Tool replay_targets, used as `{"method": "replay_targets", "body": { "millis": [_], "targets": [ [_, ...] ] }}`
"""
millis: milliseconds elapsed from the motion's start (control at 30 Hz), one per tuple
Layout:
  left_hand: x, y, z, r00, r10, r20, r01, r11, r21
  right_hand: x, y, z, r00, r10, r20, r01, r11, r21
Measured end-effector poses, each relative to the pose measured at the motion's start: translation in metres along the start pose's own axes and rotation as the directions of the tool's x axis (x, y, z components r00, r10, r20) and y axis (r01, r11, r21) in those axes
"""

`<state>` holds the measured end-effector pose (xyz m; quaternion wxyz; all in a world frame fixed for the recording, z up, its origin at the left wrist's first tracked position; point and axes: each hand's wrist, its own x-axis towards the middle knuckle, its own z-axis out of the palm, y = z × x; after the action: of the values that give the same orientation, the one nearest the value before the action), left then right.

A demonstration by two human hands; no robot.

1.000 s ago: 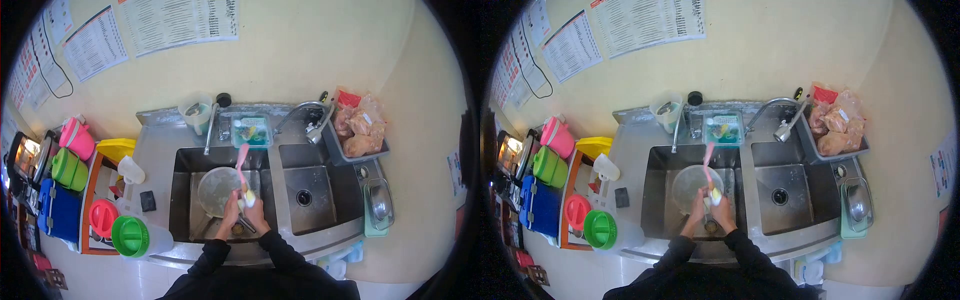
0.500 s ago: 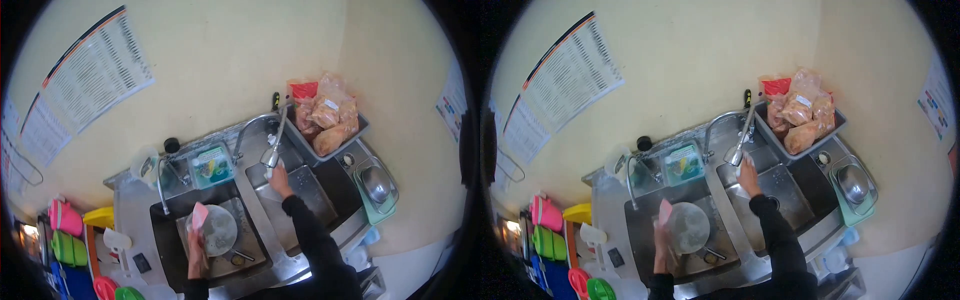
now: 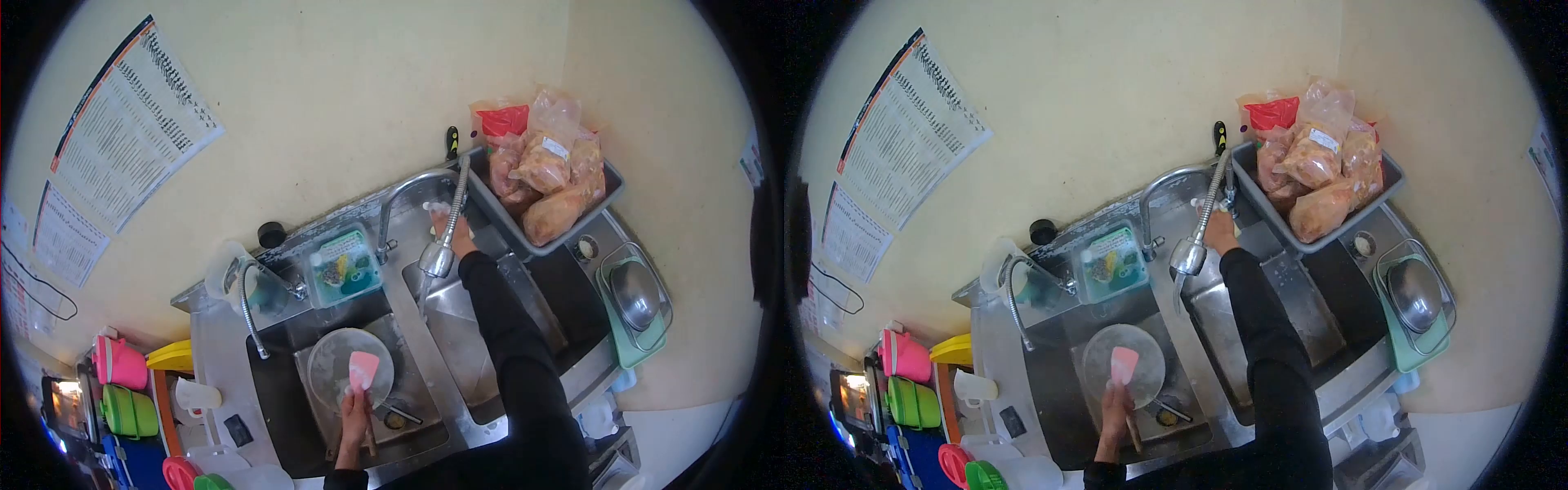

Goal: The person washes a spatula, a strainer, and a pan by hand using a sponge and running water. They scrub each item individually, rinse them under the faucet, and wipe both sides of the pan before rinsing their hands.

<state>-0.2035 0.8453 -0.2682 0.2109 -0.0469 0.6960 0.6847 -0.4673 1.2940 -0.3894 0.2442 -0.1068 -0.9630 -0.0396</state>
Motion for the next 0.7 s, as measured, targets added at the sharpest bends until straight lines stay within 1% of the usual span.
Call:
{"method": "replay_targets", "body": {
  "millis": [33, 67, 100, 133, 167, 200, 233, 267, 300, 333, 367, 400, 467, 500, 533, 567, 600, 633, 700],
  "targets": [
    [0.002, -0.002, 0.002, 1.000, -0.007, 0.004, 0.007, 1.000, 0.004, 0.000, 0.004, -0.019, 0.999, -0.034, 0.006, 0.033, 0.998, 0.059],
    [0.003, -0.003, 0.004, 1.000, -0.014, 0.006, 0.014, 1.000, 0.006, -0.004, 0.002, -0.047, 1.000, -0.005, 0.012, 0.003, 0.989, 0.145],
    [0.006, -0.005, 0.006, 1.000, -0.020, 0.005, 0.020, 1.000, 0.007, -0.008, 0.000, -0.076, 1.000, 0.023, 0.018, -0.027, 0.973, 0.230],
    [0.010, -0.008, 0.007, 1.000, 0.010, 0.011, -0.010, 0.999, 0.039, -0.023, -0.012, -0.119, 0.993, 0.112, 0.042, -0.120, 0.933, 0.341],
    [0.011, -0.009, 0.006, 0.999, 0.040, 0.025, -0.041, 0.998, 0.057, -0.042, -0.025, -0.130, 0.973, 0.219, -0.076, -0.170, 0.896, 0.410],
    [0.011, -0.011, 0.005, 0.997, 0.068, 0.038, -0.071, 0.995, 0.072, -0.061, -0.038, -0.140, 0.928, 0.321, -0.191, -0.194, 0.851, 0.487],
    [0.011, -0.014, 0.005, 0.994, 0.095, 0.048, -0.099, 0.992, 0.084, -0.087, -0.052, -0.143, 0.790, 0.431, -0.436, -0.163, 0.833, 0.528],
    [0.013, -0.020, 0.004, 0.990, 0.125, 0.063, -0.128, 0.990, 0.055, -0.117, -0.072, -0.157, 0.700, 0.714, -0.030, -0.350, 0.379, 0.857],
    [0.015, -0.027, 0.002, 0.985, 0.153, 0.076, -0.156, 0.987, 0.028, -0.151, -0.095, -0.184, 0.528, 0.718, 0.453, -0.466, -0.201, 0.861],
    [0.014, -0.030, 0.001, 0.978, 0.188, 0.092, -0.189, 0.982, 0.001, -0.184, -0.111, -0.203, 0.493, 0.567, 0.660, -0.557, -0.376, 0.740],
    [0.009, -0.024, 0.003, 0.975, 0.207, 0.086, -0.209, 0.978, 0.009, -0.204, -0.143, -0.237, 0.356, 0.602, 0.715, -0.595, -0.444, 0.670],
    [0.003, -0.016, 0.007, 0.970, 0.229, 0.084, -0.231, 0.973, 0.019, -0.241, -0.161, -0.211, 0.246, 0.428, 0.870, -0.572, -0.660, 0.487],
    [-0.006, -0.019, 0.006, 0.954, 0.279, 0.112, -0.287, 0.955, 0.068, -0.255, -0.212, -0.244, 0.218, 0.421, 0.881, -0.491, -0.733, 0.472],
    [-0.009, -0.028, 0.005, 0.947, 0.294, 0.128, -0.309, 0.944, 0.115, -0.257, -0.230, -0.250, 0.389, 0.418, 0.821, -0.451, -0.691, 0.565],
    [-0.012, -0.039, 0.004, 0.940, 0.310, 0.146, -0.331, 0.930, 0.160, -0.256, -0.256, -0.236, 0.474, 0.633, 0.612, -0.416, -0.452, 0.789],
    [-0.017, -0.045, 0.004, 0.931, 0.326, 0.164, -0.356, 0.912, 0.205, -0.240, -0.264, -0.265, 0.619, 0.728, 0.294, -0.534, 0.116, 0.837],
    [-0.029, -0.026, 0.005, 0.884, 0.451, 0.123, -0.462, 0.883, 0.083, -0.234, -0.273, -0.309, 0.929, 0.322, 0.184, -0.305, 0.380, 0.873],
    [-0.026, -0.023, 0.000, 0.867, 0.475, 0.153, -0.491, 0.867, 0.090, -0.220, -0.281, -0.343, 0.962, 0.267, -0.062, -0.082, 0.494, 0.865],
    [-0.022, -0.025, -0.020, 0.836, 0.509, 0.206, -0.535, 0.840, 0.094, -0.220, -0.289, -0.363, 0.995, 0.082, -0.056, -0.012, 0.659, 0.752]
  ]
}}
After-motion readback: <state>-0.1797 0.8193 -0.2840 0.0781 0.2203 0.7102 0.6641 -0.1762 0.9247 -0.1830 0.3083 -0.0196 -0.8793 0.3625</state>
